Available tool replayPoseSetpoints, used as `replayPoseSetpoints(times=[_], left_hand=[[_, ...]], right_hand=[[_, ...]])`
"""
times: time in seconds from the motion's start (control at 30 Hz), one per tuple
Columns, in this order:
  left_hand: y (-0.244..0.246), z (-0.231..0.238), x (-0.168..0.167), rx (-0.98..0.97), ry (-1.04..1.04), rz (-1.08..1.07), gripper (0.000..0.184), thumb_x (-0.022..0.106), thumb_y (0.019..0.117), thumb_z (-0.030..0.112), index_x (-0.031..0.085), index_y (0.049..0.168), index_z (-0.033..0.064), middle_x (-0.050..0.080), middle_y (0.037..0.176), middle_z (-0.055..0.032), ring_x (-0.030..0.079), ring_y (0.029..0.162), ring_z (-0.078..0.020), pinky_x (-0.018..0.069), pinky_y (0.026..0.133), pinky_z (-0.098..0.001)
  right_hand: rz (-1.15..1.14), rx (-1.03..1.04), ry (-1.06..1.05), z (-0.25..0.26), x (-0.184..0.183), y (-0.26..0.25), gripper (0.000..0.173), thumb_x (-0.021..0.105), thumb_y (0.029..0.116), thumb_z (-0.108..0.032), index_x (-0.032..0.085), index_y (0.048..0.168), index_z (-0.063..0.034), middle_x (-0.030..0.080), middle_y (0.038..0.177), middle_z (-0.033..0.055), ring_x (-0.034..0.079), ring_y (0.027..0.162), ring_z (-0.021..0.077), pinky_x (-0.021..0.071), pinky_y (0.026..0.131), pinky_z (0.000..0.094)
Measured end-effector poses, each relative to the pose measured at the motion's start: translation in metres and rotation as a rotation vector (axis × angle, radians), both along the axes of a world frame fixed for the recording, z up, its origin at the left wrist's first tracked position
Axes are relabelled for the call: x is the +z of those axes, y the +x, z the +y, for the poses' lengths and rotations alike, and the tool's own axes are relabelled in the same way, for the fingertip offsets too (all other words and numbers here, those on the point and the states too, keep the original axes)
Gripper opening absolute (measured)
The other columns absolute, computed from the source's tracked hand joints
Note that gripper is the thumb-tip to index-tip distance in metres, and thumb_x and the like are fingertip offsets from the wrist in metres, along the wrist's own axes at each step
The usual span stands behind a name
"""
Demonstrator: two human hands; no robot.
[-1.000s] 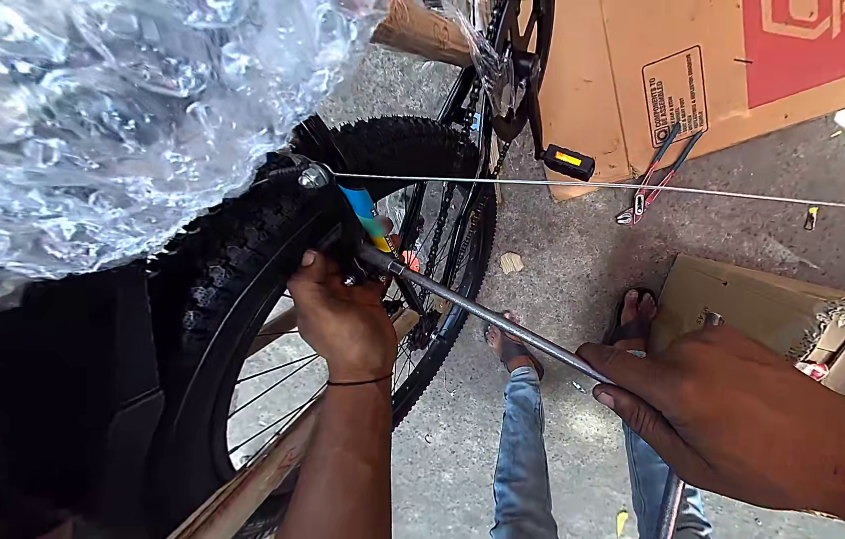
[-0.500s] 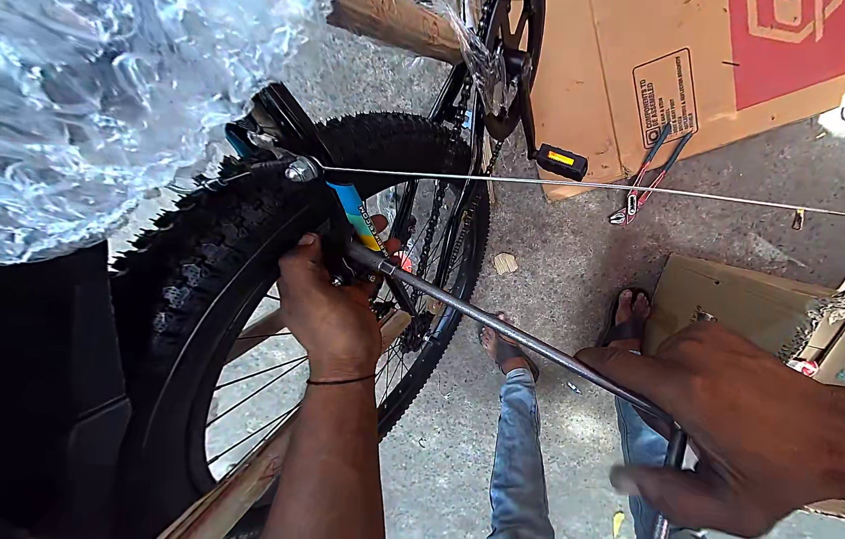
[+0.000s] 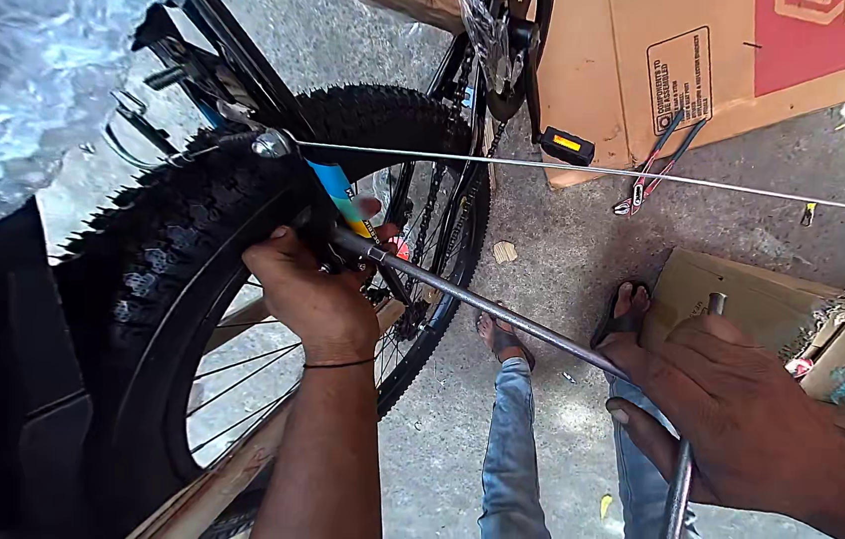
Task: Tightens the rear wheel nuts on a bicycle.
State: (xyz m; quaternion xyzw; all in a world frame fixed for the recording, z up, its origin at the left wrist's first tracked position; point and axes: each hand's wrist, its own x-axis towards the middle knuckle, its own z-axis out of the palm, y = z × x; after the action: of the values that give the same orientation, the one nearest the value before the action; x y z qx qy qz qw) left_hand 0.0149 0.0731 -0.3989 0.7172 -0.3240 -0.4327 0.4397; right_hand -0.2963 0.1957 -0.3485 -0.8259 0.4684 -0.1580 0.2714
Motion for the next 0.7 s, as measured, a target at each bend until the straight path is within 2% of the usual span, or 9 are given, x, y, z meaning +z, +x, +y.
replayPoseSetpoints(times=[0.1, 0.23, 0.33, 0.47, 0.57, 0.67, 0.7], left_hand=[[-0.001, 0.0, 0.001, -0.006, 0.001, 0.009, 0.058, 0.002, 0.1067, 0.033, 0.054, 0.12, 0.0101, 0.075, 0.106, -0.0128, 0.074, 0.094, -0.032, 0.0626, 0.076, -0.0488], [-0.003, -0.001, 0.0, -0.013, -0.034, 0.028, 0.057, 0.002, 0.1069, 0.031, 0.054, 0.118, 0.0094, 0.075, 0.104, -0.0129, 0.075, 0.091, -0.032, 0.0631, 0.075, -0.0482], [-0.002, -0.001, -0.004, 0.011, -0.079, 0.047, 0.056, 0.003, 0.1074, 0.03, 0.054, 0.113, 0.0074, 0.075, 0.096, -0.0147, 0.075, 0.087, -0.0315, 0.063, 0.074, -0.0468], [-0.001, -0.003, -0.006, -0.008, -0.121, 0.031, 0.056, 0.003, 0.107, 0.028, 0.055, 0.111, 0.0081, 0.076, 0.093, -0.0123, 0.075, 0.084, -0.0283, 0.0635, 0.073, -0.0431], [-0.003, -0.002, -0.007, 0.011, -0.121, 0.05, 0.056, 0.002, 0.1081, 0.029, 0.054, 0.111, 0.0077, 0.075, 0.091, -0.0129, 0.075, 0.083, -0.0295, 0.0637, 0.073, -0.045], [0.003, -0.003, -0.009, -0.001, -0.117, 0.061, 0.056, 0.003, 0.1084, 0.031, 0.054, 0.113, 0.0066, 0.075, 0.093, -0.0143, 0.075, 0.085, -0.0297, 0.0634, 0.074, -0.0443], [0.004, -0.002, -0.01, -0.003, -0.116, 0.067, 0.056, 0.003, 0.1087, 0.031, 0.054, 0.113, 0.0066, 0.075, 0.093, -0.0147, 0.075, 0.086, -0.0303, 0.0634, 0.074, -0.0449]], right_hand=[[-0.103, -0.152, -0.07, 0.007, -0.012, 0.005, 0.04, 0.045, 0.1055, -0.039, 0.069, 0.118, -0.0096, 0.05, 0.069, -0.0005, 0.045, 0.064, 0.0148, 0.0376, 0.07, 0.0337], [-0.303, -0.344, -0.086, 0.014, -0.029, 0.02, 0.029, 0.052, 0.0996, -0.028, 0.072, 0.093, -0.0098, 0.053, 0.057, -0.0042, 0.043, 0.051, 0.0067, 0.0347, 0.057, 0.0267], [-0.356, -0.355, -0.041, 0.018, -0.032, 0.023, 0.029, 0.052, 0.1002, -0.026, 0.072, 0.087, -0.0086, 0.052, 0.054, -0.0045, 0.042, 0.048, 0.0053, 0.0331, 0.052, 0.0251], [-0.365, -0.291, 0.019, 0.007, -0.025, 0.016, 0.032, 0.051, 0.1015, -0.027, 0.071, 0.085, -0.0083, 0.048, 0.052, -0.0064, 0.039, 0.046, 0.0035, 0.0288, 0.048, 0.0244], [-0.447, -0.349, 0.135, 0.009, -0.017, 0.02, 0.032, 0.05, 0.1031, -0.026, 0.071, 0.086, -0.0088, 0.048, 0.054, -0.0088, 0.04, 0.048, -0.0002, 0.0303, 0.048, 0.0207], [-0.61, -0.536, 0.366, 0.024, -0.011, 0.035, 0.036, 0.049, 0.1078, -0.031, 0.067, 0.082, -0.0128, 0.049, 0.057, -0.0097, 0.043, 0.049, -0.0036, 0.0363, 0.045, 0.0144], [-0.686, -0.619, 0.473, 0.03, -0.01, 0.041, 0.038, 0.05, 0.1083, -0.033, 0.066, 0.08, -0.014, 0.047, 0.056, -0.0091, 0.042, 0.046, -0.0025, 0.0351, 0.042, 0.0151]])
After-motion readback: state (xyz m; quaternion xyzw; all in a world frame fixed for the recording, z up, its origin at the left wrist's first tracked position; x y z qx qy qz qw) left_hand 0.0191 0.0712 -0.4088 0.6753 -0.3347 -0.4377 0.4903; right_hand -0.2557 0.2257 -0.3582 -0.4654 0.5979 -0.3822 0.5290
